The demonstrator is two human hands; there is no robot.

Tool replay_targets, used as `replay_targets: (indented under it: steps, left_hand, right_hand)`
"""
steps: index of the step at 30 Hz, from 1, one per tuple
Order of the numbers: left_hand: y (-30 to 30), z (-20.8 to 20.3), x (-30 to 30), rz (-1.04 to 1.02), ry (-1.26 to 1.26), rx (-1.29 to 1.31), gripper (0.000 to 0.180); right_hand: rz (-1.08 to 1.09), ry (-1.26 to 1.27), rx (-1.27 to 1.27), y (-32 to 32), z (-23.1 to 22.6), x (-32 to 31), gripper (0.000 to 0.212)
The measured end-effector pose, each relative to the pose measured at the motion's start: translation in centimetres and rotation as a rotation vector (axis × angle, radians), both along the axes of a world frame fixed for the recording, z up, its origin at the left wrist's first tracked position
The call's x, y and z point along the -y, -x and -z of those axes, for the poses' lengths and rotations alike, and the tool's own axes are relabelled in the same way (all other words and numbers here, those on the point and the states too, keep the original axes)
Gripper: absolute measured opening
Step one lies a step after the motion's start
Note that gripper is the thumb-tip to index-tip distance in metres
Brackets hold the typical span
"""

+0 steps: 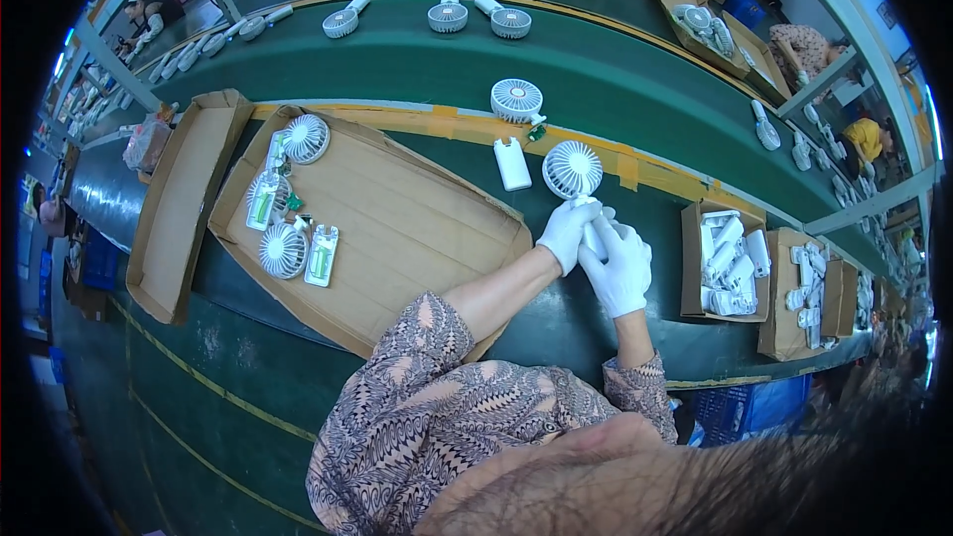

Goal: The person assembles portable electric fans by connecting internal wiring and batteries to the fan heads, fitting handle casings onto the assemblies by hand, and placing components and fans into cardboard boxes.

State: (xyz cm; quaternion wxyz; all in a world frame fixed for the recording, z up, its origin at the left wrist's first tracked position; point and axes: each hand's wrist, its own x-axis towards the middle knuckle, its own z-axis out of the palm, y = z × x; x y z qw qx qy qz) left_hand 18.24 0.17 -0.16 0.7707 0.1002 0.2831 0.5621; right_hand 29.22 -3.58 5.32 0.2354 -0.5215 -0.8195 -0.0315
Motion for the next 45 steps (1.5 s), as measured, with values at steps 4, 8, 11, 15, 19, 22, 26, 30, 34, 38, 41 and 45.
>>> replay_targets:
  steps: [4,8,11,15,19,22,26,30,34,38,41,45]
  left_hand:
    - [0.3,-2.6,0.3,-0.071,-0.195,-0.147,0.026]
    - [0.5,-3.7,1.1,-0.072,-0.412,-0.375,0.031]
    - [0.6,-3.6,1.2,-0.034,-0.480,-0.477,0.035]
    - [0.3,-3.5,1.4,-0.023,-0.499,-0.608,0.036]
    - [0.3,-3.5,1.1,-0.049,-0.549,-0.781,0.036]
    - [0.9,-4.1,1.2,-0.101,-0.606,-1.181,0.035]
    - [2.8,-6.7,0.9,-0.526,-1.221,-1.852,0.016]
    - [3.1,-6.7,0.7,-0.500,-1.250,-1.980,0.018]
    - [4.4,-5.7,-0.4,-0.548,-1.089,-2.124,0.031]
    - [7.3,-6.8,-0.9,-0.561,-0.805,-2.181,0.042]
    - [10.4,-6.1,-1.5,-0.546,-0.545,-2.202,0.032]
    - [12.0,-4.3,-2.5,-0.283,-0.306,-2.225,0.020]
  right_hand:
    - [-0.001,0.513,-1.010,-1.9,2.0,-0.9,0.026]
    - [-0.196,1.028,-1.647,-1.5,2.9,-0.9,0.029]
    - [-0.253,1.045,-1.639,-1.1,3.8,-1.0,0.031]
    - [-0.254,0.930,-1.583,-0.8,4.1,-0.8,0.030]
    - [-0.249,0.900,-1.611,-1.0,4.4,-0.9,0.029]
    - [-0.069,0.815,-1.217,-2.0,4.1,-1.6,0.030]
    - [-0.224,1.184,-1.941,-5.1,2.9,-1.6,0.068]
    - [-0.407,1.288,-1.347,-7.8,2.9,-1.5,0.058]
    - [-0.011,1.179,-1.524,-4.0,0.9,-0.4,0.036]
    - [0.094,1.056,-1.530,-4.0,1.8,-4.5,0.030]
    - [0.162,1.022,-1.402,-2.8,2.1,-8.7,0.035]
    - [-0.051,1.013,-1.441,-3.2,4.5,-18.6,0.037]
